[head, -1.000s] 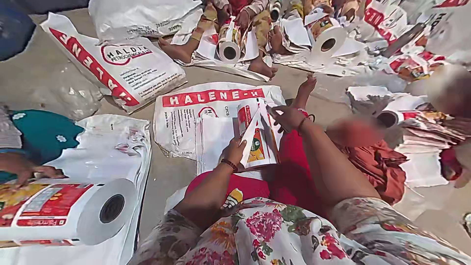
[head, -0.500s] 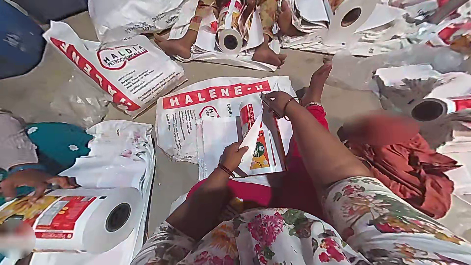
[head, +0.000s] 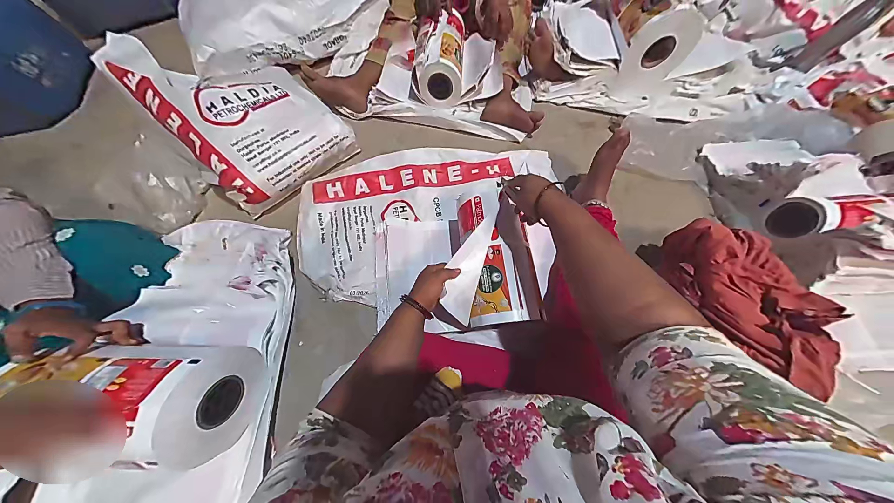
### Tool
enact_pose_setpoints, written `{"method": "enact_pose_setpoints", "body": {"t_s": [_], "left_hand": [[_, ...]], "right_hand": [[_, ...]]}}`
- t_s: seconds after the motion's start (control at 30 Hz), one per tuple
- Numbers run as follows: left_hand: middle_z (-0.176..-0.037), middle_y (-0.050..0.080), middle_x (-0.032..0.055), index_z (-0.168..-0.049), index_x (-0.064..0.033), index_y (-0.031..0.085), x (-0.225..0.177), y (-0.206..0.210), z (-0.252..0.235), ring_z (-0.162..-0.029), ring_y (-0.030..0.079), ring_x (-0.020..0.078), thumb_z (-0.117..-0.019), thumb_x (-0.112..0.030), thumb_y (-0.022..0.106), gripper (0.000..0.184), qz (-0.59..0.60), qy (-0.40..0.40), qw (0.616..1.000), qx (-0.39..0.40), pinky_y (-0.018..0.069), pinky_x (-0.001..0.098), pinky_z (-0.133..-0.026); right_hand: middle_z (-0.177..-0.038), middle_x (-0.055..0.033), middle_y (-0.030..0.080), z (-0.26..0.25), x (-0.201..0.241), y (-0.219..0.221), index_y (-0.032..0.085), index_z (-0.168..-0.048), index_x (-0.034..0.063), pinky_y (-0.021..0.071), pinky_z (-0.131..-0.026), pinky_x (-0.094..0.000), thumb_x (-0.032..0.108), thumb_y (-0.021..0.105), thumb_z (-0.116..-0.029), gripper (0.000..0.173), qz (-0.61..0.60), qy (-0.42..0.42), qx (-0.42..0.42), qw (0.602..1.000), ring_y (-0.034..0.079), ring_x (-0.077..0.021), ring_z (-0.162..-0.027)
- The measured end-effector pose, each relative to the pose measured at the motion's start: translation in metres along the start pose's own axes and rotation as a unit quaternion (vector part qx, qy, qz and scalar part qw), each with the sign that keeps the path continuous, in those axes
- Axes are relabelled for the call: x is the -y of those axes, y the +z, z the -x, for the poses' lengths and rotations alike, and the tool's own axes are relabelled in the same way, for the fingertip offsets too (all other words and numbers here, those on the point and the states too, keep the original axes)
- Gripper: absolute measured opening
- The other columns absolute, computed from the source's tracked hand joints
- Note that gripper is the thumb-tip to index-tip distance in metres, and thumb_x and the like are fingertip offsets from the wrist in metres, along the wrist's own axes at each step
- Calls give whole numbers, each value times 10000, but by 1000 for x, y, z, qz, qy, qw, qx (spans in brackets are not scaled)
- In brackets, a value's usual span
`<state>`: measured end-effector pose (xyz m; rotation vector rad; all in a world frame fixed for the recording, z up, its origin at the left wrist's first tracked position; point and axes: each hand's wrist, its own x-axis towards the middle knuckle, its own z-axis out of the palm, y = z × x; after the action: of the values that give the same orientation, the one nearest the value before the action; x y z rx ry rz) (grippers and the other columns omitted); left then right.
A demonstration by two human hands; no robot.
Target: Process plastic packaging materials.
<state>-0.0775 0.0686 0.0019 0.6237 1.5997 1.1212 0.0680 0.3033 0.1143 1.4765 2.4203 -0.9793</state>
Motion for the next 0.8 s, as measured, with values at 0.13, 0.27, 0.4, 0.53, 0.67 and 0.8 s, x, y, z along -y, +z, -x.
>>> {"method": "enact_pose_setpoints", "body": {"t_s": [0.13,0.27,0.4,0.53,0.67,0.8], "left_hand": [[-1052,713,167,-1191,14,681,0,-1,-1,-943,686,215,-1003,-177,605,279,-4,8,1000,10,562,418,-867],[-1067,717,173,-1227,25,662,2,-4,1,-945,696,212,-1024,-146,578,279,25,8,1000,13,572,403,-875],[-1092,715,177,-1251,27,651,0,1,7,-971,698,212,-1031,-158,585,295,35,8,999,13,572,403,-892],[-1140,707,179,-1286,10,642,-2,7,19,-1014,689,221,-1040,-175,577,314,24,11,1000,5,562,421,-919],[-1148,700,196,-1245,16,663,-21,15,22,-1053,678,248,-1038,-191,584,303,-85,-5,995,-42,549,445,-949],[-1221,682,254,-1273,-12,662,-51,24,17,-1191,637,405,-1018,-276,606,371,-386,-6,922,-33,459,643,-1037]], "right_hand": [[-1116,-237,661,3,12,-15,519,-1440,37,566,-752,-508,156,469,-1074,389,71,5,49,996,677,-331,-839],[-1106,-231,674,22,10,-23,586,-1358,27,554,-806,-550,249,438,-1107,367,148,-44,133,979,680,-356,-900],[-1096,-235,696,76,-18,-4,436,-1524,87,587,-748,-500,321,396,-1127,462,-49,-1,52,997,706,-331,-802],[-1042,-195,689,104,-63,72,314,-1619,224,558,-629,-474,201,506,-1065,586,-302,9,-90,949,648,-274,-693],[-1255,-215,656,117,-73,127,278,-1624,281,565,-867,-550,171,699,-970,786,-398,-11,-125,909,690,-344,-991],[-1084,-191,645,115,-75,121,235,-1634,331,548,-530,-382,142,659,-1002,784,-466,-11,-51,883,601,-215,-590]]}}
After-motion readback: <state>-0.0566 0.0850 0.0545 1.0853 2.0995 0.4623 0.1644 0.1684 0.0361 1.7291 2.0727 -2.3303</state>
